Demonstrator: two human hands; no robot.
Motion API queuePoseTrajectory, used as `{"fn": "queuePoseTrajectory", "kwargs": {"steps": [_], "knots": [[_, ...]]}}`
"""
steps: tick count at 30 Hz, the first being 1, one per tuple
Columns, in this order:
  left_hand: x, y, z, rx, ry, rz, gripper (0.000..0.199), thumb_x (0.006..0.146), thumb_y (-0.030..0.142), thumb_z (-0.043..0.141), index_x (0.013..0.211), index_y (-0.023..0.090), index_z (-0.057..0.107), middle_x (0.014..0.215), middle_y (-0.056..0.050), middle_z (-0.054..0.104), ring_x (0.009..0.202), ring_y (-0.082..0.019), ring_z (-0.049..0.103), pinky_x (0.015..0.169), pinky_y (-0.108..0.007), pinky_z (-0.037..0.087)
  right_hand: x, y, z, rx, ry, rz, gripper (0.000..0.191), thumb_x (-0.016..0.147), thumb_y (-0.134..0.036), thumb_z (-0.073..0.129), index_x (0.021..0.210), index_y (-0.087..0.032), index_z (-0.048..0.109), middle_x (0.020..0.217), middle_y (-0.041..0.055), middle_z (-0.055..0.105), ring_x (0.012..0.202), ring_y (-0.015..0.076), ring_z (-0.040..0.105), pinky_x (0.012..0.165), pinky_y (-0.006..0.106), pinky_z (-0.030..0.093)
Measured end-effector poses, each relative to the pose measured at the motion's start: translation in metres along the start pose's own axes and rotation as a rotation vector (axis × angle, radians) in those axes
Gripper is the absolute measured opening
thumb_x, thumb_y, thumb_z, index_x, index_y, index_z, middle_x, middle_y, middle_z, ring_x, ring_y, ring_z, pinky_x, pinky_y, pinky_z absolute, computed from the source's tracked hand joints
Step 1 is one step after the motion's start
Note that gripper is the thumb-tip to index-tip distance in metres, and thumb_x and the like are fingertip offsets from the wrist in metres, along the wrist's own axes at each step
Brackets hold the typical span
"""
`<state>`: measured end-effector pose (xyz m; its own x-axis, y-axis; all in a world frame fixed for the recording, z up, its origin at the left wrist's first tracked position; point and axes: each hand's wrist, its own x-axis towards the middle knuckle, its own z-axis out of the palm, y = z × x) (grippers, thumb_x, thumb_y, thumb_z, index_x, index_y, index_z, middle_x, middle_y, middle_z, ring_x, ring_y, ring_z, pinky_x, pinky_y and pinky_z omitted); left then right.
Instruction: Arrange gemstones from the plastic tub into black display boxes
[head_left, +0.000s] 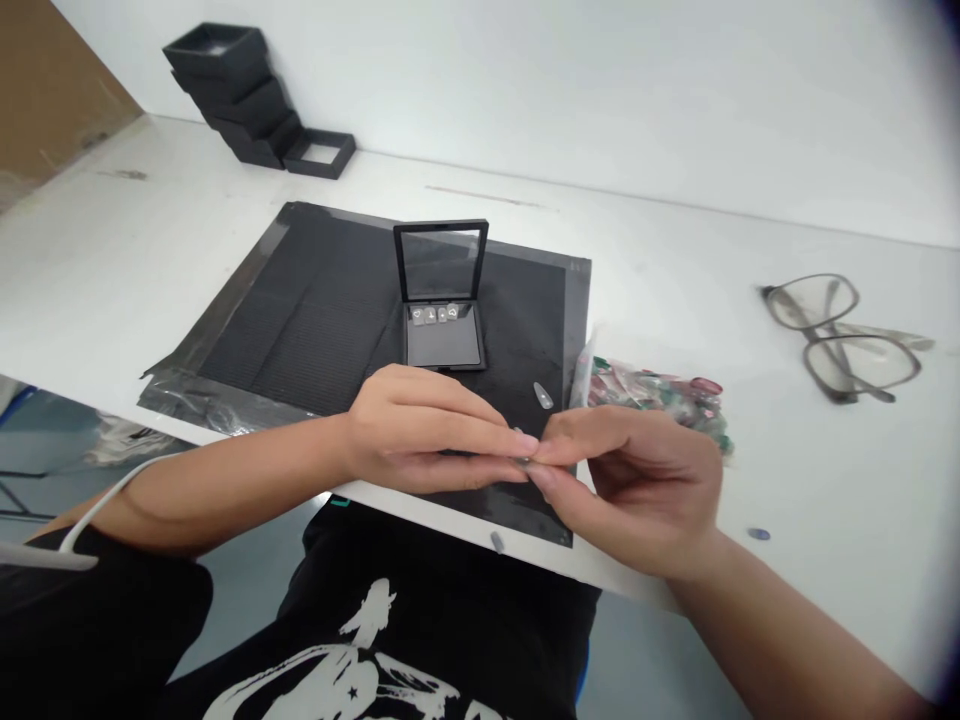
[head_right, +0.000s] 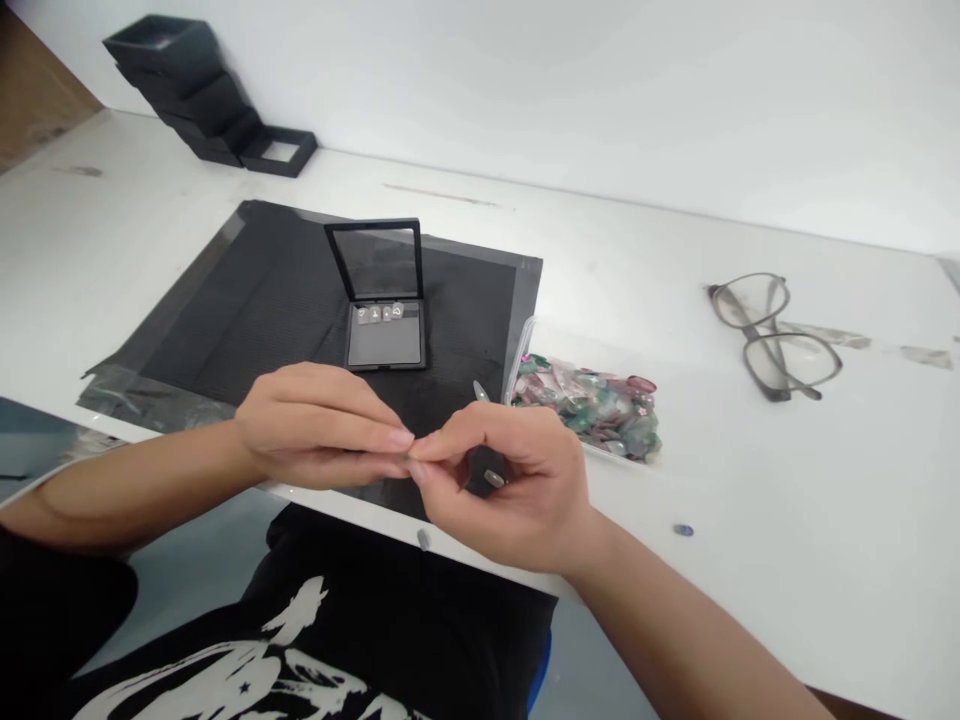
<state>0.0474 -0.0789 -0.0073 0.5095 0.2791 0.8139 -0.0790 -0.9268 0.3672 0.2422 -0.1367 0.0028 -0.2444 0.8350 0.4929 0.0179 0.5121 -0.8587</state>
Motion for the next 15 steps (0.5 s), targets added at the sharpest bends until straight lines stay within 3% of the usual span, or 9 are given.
{"fn": "queuePoseTrajectory", "kwargs": {"steps": [7,11,15], "knots": [[-0.0031,-0.0024,-0.0033,-0.002,0.053,0.078,0.013,0.080,0.017,0.079,0.091,0.012,0.074,0.079,-0.006,0.075,0.064,-0.010,0.071,0.060,-0.018,0.062,0.0036,0.0014,-0.0054,0.114,-0.092,0.062,0.032,0.074,0.001,0.070,0.093,-0.023,0.078,0.062,-0.0020,0.070,0.047,0.0093,0.060,0.043,0.021,0.047],[-0.0059,-0.0029,-0.0053,0.079,0.098,0.098,0.011,0.081,0.016,0.077,0.092,0.017,0.076,0.079,-0.002,0.070,0.060,-0.008,0.066,0.053,-0.019,0.058,0.0072,0.0001,-0.0071,0.243,-0.156,0.158,0.026,0.077,-0.005,0.074,0.095,-0.023,0.080,0.058,-0.0017,0.070,0.045,0.0092,0.060,0.041,0.018,0.047],[-0.0067,0.0007,-0.0037,0.134,0.141,0.036,0.009,0.079,0.018,0.079,0.085,0.023,0.075,0.078,0.001,0.068,0.062,-0.008,0.065,0.050,-0.019,0.054,0.0075,-0.0002,-0.0062,0.225,-0.117,0.180,0.025,0.075,-0.006,0.078,0.092,-0.025,0.082,0.062,0.0001,0.074,0.048,0.0117,0.064,0.041,0.020,0.050]]}}
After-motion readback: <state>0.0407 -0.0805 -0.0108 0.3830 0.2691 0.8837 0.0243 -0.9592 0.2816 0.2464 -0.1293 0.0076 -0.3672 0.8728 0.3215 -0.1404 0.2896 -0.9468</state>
